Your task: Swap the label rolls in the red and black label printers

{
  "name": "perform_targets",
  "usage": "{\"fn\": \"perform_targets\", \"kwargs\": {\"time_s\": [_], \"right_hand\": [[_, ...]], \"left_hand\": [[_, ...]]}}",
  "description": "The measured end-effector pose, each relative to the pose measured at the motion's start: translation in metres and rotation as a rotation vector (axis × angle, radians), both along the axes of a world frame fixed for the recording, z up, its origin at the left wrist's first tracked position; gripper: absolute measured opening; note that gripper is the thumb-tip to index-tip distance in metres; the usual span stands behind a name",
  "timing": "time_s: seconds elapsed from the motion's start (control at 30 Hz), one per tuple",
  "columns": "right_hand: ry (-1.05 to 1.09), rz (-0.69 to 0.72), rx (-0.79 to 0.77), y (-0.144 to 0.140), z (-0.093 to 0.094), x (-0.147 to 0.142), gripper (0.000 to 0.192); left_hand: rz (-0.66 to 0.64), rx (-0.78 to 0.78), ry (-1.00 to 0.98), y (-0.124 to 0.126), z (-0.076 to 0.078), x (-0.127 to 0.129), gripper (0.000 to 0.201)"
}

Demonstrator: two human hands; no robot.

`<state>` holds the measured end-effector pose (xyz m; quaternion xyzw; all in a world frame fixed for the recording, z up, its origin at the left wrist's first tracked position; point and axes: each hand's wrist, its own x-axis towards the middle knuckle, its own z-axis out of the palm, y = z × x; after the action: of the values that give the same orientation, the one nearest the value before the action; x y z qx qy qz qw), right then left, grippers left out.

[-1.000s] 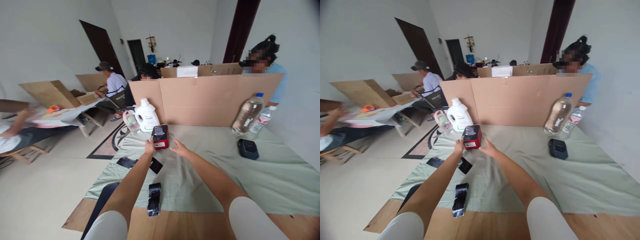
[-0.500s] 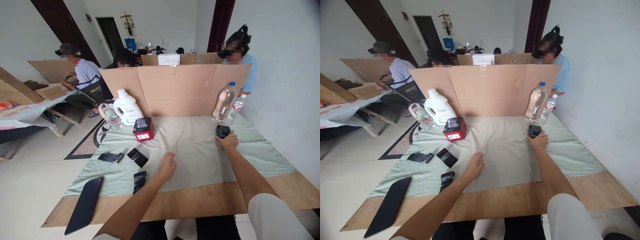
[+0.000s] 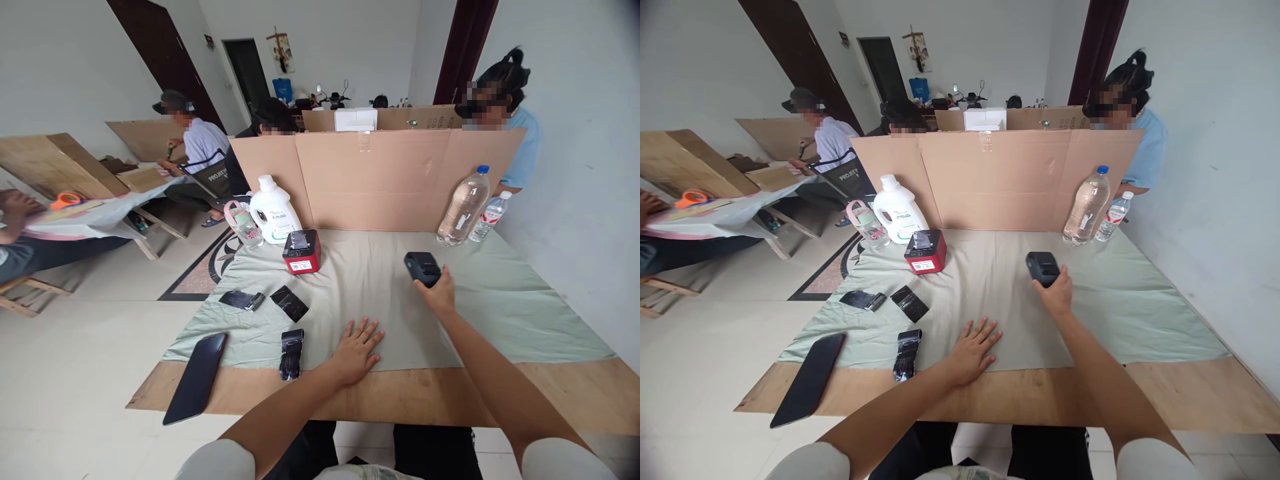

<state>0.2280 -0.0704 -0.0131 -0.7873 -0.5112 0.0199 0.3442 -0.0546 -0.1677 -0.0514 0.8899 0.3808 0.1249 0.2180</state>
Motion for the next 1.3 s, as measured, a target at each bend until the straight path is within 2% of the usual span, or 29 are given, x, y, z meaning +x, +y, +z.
{"fn": "perform_targets", "kwargs": {"time_s": [0.1, 0.2, 0.3, 0.4, 0.5, 0.57, 0.8, 0.93, 1.0, 1.1, 1.17, 1.3], "right_hand": [[0.007, 0.147, 0.055, -0.018, -0.008, -0.052, 0.098], [0.029, 0.169, 0.090, -0.032, -0.018, -0.095, 0.094], [0.056, 0.129, 0.045, -0.042, -0.026, -0.122, 0.095], [0.075, 0.074, 0.001, -0.048, -0.032, -0.137, 0.097], [0.079, 0.048, -0.014, -0.052, -0.035, -0.141, 0.095], [0.069, 0.072, -0.047, -0.053, -0.036, -0.139, 0.095], [0.044, 0.166, -0.103, -0.054, -0.032, -0.126, 0.083], [0.065, 0.212, -0.112, -0.056, -0.033, -0.120, 0.087], [0.061, 0.251, -0.072, -0.057, -0.033, -0.115, 0.085], [0.035, 0.318, 0.046, -0.057, -0.035, -0.107, 0.064], [0.049, 0.350, 0.115, -0.053, -0.037, -0.103, 0.051], [0.202, 0.330, 0.209, -0.040, -0.044, -0.100, 0.043]], "left_hand": [[-0.002, 0.005, -0.021, -0.002, 0.000, 0.001, 0.056], [0.046, -0.021, -0.089, 0.000, 0.001, 0.003, 0.053], [0.238, -0.095, -0.273, 0.013, 0.003, 0.010, 0.043], [0.467, -0.183, -0.482, 0.035, 0.008, 0.020, 0.037], [0.618, -0.252, -0.606, 0.057, 0.012, 0.029, 0.040], [0.661, -0.307, -0.664, 0.068, 0.014, 0.034, 0.042], [0.712, -0.403, -0.742, 0.085, 0.013, 0.043, 0.040], [0.688, -0.406, -0.753, 0.088, 0.010, 0.040, 0.037], [0.668, -0.413, -0.740, 0.090, 0.008, 0.037, 0.034], [0.686, -0.456, -0.734, 0.096, 0.007, 0.035, 0.031], [0.735, -0.482, -0.701, 0.101, 0.008, 0.035, 0.030], [0.859, -0.562, -0.517, 0.114, 0.015, 0.038, 0.027]]}}
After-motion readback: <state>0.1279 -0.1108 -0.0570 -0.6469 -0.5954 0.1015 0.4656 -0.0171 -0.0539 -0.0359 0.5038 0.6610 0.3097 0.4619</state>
